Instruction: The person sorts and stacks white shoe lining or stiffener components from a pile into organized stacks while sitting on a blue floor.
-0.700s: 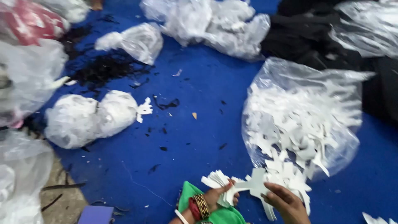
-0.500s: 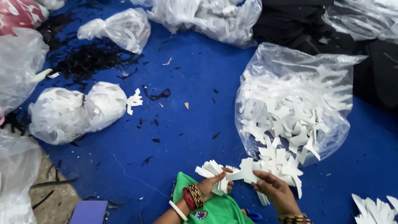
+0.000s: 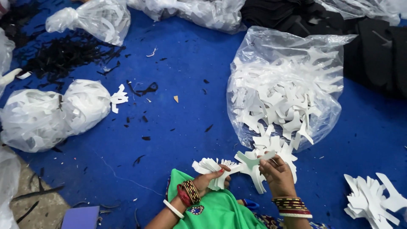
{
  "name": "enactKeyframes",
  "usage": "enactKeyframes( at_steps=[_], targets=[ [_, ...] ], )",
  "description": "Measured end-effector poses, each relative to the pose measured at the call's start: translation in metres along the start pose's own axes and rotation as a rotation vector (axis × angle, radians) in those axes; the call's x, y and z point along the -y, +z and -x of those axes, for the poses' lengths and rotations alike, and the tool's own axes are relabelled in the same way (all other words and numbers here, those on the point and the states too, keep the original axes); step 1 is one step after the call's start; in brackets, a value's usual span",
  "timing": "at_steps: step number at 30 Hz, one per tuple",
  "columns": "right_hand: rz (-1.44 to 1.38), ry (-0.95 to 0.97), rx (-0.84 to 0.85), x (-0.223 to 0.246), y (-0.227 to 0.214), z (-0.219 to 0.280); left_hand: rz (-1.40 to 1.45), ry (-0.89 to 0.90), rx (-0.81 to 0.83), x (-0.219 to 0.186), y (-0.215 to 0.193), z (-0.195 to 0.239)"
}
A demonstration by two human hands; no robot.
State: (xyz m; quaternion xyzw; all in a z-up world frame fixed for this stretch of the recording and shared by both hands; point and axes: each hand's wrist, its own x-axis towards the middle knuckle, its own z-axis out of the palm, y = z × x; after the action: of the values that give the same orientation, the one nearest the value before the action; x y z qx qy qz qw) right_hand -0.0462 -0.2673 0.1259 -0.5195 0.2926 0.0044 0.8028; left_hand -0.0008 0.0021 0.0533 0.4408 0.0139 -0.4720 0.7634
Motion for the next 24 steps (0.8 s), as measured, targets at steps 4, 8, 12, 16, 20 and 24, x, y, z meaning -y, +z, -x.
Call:
enactKeyframes(
  at_steps=[4, 8, 12, 16, 20, 24],
  targets=[
    [-0.1, -0.028, 0.025, -0.009, -0.009, -0.007, 0.004, 0.014, 0.021, 0.002, -0.001, -0.001],
    [0.001, -0.033, -0.015, -0.013, -0.01, -0.008, 0.008, 0.003, -0.004, 0.003, -0.001, -0.001],
    [0.23, -0.099, -0.074, -0.015, -0.014, -0.01, 0.028, 0.027, -0.003, 0.003, -0.003, -0.003],
    [0.544, -0.131, -0.032, -0.022, -0.036, -0.018, 0.092, 0.003, 0.039, 0.013, -0.013, -0.007],
    [0.686, -0.269, -0.067, 0.021, -0.061, 0.002, 0.155, 0.002, 0.022, 0.021, -0.018, -0.016],
    [0.855, -0.305, -0.493, 0.087, -0.098, 0.026, 0.13, 0.011, -0.016, 0.014, -0.017, -0.012]
  ],
)
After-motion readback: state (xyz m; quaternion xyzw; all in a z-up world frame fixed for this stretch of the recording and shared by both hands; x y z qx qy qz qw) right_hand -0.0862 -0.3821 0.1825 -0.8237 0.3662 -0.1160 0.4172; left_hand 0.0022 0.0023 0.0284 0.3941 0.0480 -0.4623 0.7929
